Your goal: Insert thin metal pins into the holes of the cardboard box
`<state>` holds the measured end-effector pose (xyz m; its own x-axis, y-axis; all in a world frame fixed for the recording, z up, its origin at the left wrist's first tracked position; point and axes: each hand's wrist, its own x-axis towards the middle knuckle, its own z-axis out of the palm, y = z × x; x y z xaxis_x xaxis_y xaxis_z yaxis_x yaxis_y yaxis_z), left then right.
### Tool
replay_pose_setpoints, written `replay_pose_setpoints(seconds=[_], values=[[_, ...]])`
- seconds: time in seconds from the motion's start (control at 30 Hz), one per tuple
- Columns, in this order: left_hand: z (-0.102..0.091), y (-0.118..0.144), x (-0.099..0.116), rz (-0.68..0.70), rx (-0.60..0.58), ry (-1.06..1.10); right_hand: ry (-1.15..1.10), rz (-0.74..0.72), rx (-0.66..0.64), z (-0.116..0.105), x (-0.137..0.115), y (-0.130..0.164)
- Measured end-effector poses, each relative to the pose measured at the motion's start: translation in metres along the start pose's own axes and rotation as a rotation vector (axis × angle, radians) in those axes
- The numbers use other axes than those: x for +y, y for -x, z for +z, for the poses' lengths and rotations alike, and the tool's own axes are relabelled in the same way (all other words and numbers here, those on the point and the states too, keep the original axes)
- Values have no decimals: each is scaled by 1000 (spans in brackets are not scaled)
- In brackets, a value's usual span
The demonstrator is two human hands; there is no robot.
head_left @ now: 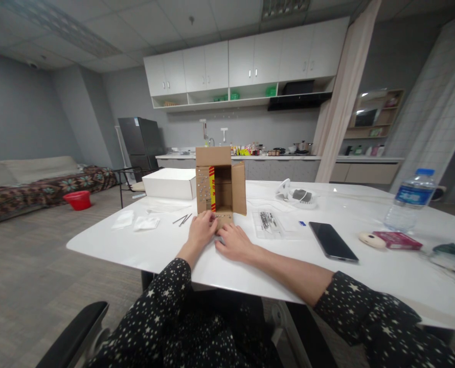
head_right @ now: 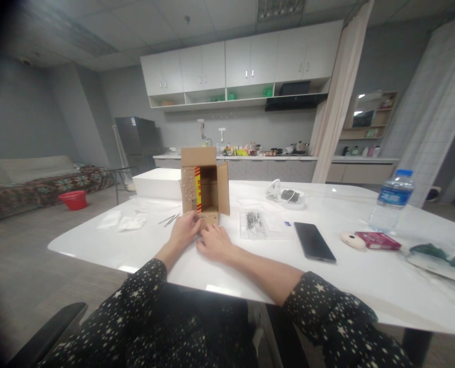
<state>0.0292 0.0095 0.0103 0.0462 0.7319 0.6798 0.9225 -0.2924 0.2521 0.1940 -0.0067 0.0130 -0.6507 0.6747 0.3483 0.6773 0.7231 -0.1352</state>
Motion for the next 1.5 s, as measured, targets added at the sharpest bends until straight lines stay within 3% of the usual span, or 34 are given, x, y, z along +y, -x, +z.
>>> replay_pose_setpoints(seconds=[0.17, 0.33, 0.63, 1.17, 1.5], values=[[1, -11, 6, 101, -9, -274, 11, 1, 5, 0, 1, 0], [8, -18, 11, 121, -19, -341, 16, 5, 1, 0, 1, -1], [13, -13, 1, 27, 72, -283, 10, -12, 4, 0, 1, -2], [11, -8, -1, 65, -22, -213, 19, -19, 14, 0, 1, -1], [10, -6, -1, -18, -30, -239, 21, -19, 10, 0, 2, -2]])
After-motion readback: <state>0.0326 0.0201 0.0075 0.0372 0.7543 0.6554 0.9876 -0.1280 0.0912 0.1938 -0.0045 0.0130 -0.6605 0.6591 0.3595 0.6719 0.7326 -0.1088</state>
